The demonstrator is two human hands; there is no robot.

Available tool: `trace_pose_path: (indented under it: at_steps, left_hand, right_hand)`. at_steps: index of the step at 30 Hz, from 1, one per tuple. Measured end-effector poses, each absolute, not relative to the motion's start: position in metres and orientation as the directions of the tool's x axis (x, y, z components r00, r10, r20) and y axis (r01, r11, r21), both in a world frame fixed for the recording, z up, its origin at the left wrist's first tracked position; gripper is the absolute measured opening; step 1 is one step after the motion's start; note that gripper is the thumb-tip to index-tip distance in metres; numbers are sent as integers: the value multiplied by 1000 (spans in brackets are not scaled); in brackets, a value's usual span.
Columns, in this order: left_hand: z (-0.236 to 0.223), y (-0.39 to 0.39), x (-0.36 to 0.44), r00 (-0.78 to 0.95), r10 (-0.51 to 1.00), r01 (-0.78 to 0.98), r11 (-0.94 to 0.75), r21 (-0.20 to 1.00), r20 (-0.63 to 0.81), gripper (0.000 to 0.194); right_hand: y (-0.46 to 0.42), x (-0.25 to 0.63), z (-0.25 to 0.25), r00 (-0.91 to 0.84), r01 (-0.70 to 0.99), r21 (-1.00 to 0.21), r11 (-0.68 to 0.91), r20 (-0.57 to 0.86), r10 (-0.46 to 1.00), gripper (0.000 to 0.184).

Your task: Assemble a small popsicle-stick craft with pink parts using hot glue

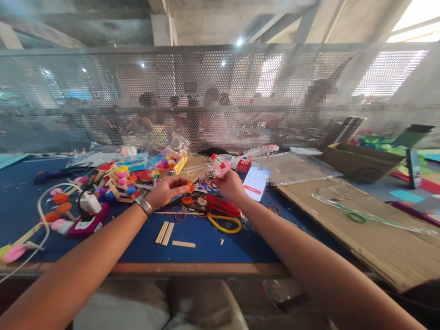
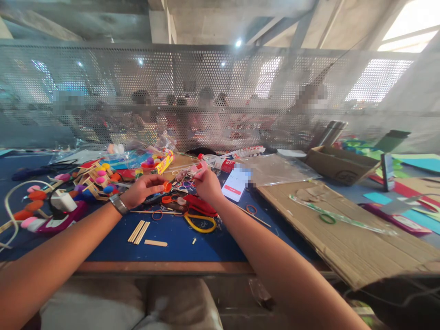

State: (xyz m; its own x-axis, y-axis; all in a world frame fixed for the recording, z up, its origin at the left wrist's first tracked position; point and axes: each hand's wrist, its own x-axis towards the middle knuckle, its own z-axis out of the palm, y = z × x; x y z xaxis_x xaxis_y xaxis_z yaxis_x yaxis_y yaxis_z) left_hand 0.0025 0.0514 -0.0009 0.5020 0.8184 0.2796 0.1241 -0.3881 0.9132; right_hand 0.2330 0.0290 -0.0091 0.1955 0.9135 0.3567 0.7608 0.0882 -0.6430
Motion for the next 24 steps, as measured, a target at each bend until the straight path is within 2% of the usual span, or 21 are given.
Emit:
trace_pose_path:
  at_steps: [24]
  left_hand:
    - [0,52,3,518,810,67,-360,931,276,35]
  right_hand:
    - [30,235,-9,218,766,-640,62,348,912,12]
